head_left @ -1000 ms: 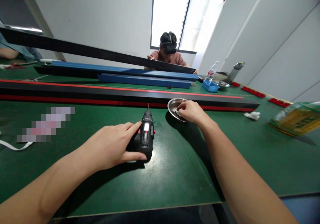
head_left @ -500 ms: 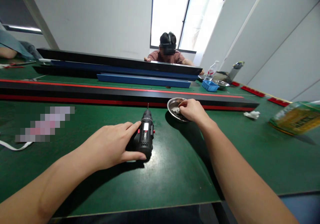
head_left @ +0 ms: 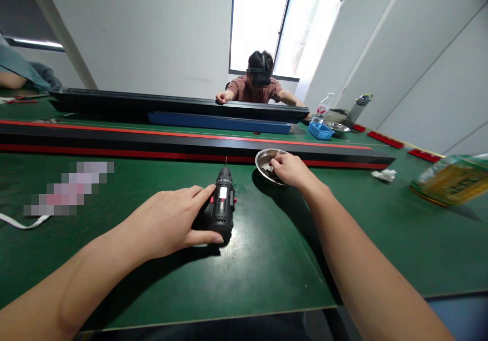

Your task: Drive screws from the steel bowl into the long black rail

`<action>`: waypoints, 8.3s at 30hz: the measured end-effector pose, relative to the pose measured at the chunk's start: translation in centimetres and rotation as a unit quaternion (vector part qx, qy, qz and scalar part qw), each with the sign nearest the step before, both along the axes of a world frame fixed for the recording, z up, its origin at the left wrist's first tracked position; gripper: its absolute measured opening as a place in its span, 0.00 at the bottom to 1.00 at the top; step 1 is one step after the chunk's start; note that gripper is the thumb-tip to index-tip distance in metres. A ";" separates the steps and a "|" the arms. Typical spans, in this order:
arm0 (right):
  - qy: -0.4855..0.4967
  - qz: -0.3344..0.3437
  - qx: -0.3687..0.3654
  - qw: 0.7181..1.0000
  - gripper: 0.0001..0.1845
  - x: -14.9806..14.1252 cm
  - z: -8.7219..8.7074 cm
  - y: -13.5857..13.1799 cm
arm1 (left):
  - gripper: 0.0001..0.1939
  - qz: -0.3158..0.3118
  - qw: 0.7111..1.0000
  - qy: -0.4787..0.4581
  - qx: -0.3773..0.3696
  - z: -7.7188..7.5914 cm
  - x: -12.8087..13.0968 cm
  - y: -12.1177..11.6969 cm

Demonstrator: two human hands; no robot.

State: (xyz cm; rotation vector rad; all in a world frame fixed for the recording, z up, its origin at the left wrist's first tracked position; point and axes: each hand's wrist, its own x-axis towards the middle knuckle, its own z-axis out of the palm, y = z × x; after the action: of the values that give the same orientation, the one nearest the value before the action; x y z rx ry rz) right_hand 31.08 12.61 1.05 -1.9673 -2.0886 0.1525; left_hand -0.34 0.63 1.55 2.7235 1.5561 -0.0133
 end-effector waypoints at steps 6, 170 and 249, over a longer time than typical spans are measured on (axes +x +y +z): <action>0.017 -0.003 0.002 1.000 0.21 0.1 0.1 0.0 | 0.49 -0.007 1.000 0.002 0.013 -0.8 -0.3 0.4; 0.070 -0.075 -0.027 0.994 0.40 -0.3 0.7 -0.7 | 0.49 -0.007 1.000 0.000 0.015 -1.0 -0.5 0.3; 0.338 0.010 0.117 0.934 0.10 -13.3 -4.8 3.1 | 0.51 -0.001 0.995 -0.080 -0.056 0.8 -1.4 0.0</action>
State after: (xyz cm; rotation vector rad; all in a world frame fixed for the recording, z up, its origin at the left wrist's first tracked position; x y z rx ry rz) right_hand 17.80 15.71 -3.74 -1.4683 -1.5856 0.4849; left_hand -1.79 0.64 2.37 2.5688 1.4643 0.1111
